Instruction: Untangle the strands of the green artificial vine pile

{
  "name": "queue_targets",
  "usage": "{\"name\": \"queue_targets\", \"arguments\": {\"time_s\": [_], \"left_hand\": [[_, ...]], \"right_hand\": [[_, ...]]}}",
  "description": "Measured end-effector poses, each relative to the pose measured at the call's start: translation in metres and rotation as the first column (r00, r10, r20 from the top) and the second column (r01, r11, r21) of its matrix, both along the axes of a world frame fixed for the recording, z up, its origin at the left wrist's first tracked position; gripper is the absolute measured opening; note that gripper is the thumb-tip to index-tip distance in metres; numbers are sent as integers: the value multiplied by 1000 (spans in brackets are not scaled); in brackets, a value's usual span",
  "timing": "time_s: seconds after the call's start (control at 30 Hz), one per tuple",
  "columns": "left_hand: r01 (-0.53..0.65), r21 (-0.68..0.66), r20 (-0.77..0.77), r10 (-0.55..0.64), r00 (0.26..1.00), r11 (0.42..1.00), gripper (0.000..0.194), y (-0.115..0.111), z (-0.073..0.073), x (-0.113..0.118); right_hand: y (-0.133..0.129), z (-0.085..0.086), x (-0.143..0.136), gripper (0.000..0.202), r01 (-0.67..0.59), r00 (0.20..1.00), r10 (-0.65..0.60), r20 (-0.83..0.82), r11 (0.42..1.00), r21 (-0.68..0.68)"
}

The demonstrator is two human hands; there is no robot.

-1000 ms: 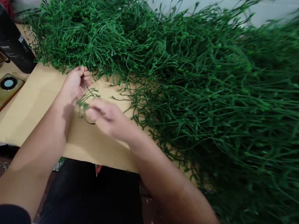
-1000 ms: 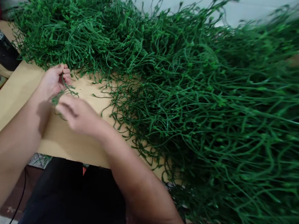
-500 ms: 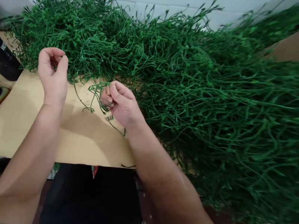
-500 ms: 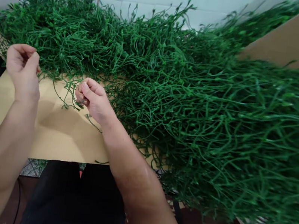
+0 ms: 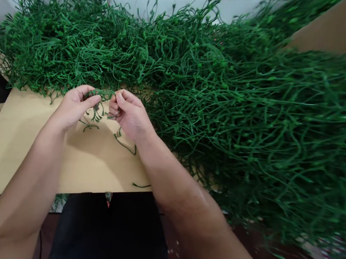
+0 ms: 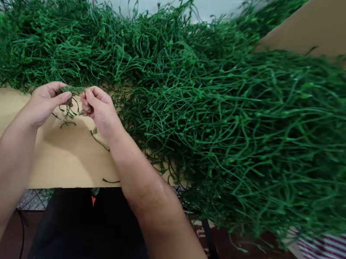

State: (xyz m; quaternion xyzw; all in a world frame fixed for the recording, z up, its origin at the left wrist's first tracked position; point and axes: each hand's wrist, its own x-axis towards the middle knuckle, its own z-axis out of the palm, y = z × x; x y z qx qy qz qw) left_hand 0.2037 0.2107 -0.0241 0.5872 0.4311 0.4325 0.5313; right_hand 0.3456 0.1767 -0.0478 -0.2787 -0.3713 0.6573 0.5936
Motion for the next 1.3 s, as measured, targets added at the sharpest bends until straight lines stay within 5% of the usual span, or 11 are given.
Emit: {"name": "queue_targets", "arguments": {"time_s": [0.37, 0.67, 1.0, 1.3], "left_hand": [[-225, -35, 10, 226, 974, 974, 6, 13, -5, -2], [-27, -171, -132, 4, 991, 985, 36, 7, -4, -5], [-137, 21, -320, 136, 938, 990, 36, 12, -10, -3], [-102, 166, -547, 177, 818, 981, 36, 22, -30, -7]], "right_hand": [[-3, 5, -8, 33, 29, 987, -5, 161, 989, -144], [2, 2, -5, 24, 150, 970, -125, 210, 982, -111], [3, -2, -4, 30, 206, 935, -202, 292, 978, 18], [4, 0, -1, 3, 360, 878, -372, 302, 928, 96]]}}
